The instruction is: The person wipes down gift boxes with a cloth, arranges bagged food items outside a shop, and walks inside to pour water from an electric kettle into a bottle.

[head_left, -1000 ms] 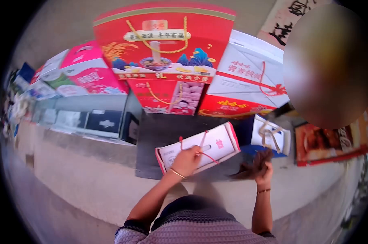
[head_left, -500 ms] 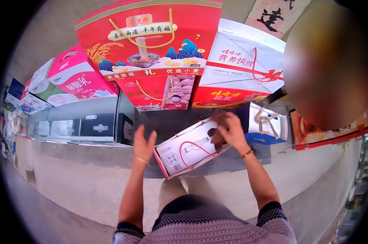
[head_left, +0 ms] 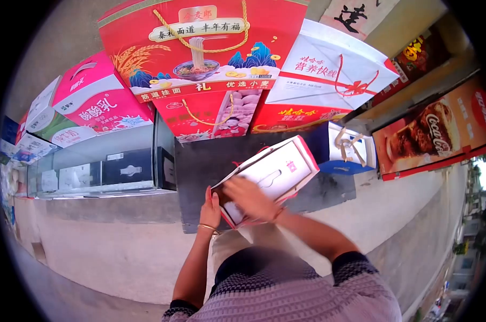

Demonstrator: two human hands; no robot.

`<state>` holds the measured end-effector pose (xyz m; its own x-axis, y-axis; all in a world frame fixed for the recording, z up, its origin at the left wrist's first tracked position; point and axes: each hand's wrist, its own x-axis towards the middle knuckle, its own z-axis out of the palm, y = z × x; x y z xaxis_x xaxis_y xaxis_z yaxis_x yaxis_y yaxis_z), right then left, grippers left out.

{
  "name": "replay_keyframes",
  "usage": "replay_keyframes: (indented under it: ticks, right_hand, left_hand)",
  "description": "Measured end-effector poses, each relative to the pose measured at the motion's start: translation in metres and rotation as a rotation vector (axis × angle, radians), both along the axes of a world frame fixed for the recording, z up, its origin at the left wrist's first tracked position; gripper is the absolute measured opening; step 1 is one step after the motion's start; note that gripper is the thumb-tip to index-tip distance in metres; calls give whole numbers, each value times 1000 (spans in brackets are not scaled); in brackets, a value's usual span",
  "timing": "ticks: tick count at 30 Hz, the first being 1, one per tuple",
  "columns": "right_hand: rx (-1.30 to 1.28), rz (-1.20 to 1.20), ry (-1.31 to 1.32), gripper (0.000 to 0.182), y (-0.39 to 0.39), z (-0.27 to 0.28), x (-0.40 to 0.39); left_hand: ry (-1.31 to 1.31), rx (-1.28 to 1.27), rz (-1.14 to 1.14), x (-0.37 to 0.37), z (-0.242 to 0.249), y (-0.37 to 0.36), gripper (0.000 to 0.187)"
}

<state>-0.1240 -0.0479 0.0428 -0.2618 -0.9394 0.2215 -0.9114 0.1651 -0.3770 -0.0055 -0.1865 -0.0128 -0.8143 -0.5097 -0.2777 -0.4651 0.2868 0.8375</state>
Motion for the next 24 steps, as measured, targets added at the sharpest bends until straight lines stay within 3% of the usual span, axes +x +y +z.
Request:
replay_keyframes:
  ticks: [2, 4, 6, 7, 9, 10, 12, 14, 16, 19, 21, 22, 24]
  right_hand:
    - [73, -150, -46, 36, 32, -17, -51]
    - [92, -478, 63, 30, 66, -7, -90]
    - [-20, -744, 513, 29, 64, -41, -92]
    - [-51, -790, 425, 27, 42, -30, -69]
    - [174, -649, -26, 29, 3, -32, -26]
    - [-64, -513, 152, 27, -12, -13, 8]
    - [6, -353, 96, 40, -21, -5, 58]
    - [-81, -117, 36, 33, 1, -23, 33]
    - [-104, -155, 37, 32, 35, -13, -26]
    - [-25, -528, 6, 26, 91, -8, -103]
    - [-61, -709, 56, 21, 94, -21, -112]
    - [39, -842, 164, 24, 77, -34, -100]
    - [-99, -622, 243, 29, 44, -43, -65]
  left_hand:
    - [3, 10, -17, 1, 4, 1, 59]
    - [-67, 147, 23, 1, 14, 1, 58]
    - [-75, 163, 21, 6, 11, 1, 59]
    - [-54, 142, 7, 5, 2, 1, 61]
    - [-21, 112, -11, -2, 5, 0, 63]
    - [-68, 119, -10, -4, 14, 0, 63]
    - [-120, 123, -27, -3, 10, 0, 64]
    - [-24, -57, -38, -3, -16, -5, 62]
    - [-74, -5, -50, -5, -4, -7, 59]
    - [-48, -53, -62, -3, 1, -8, 56]
    - [4, -73, -72, -2, -5, -3, 56]
    - [48, -92, -75, -3, -7, -2, 56]
    - [25, -101, -68, -6, -5, -1, 57]
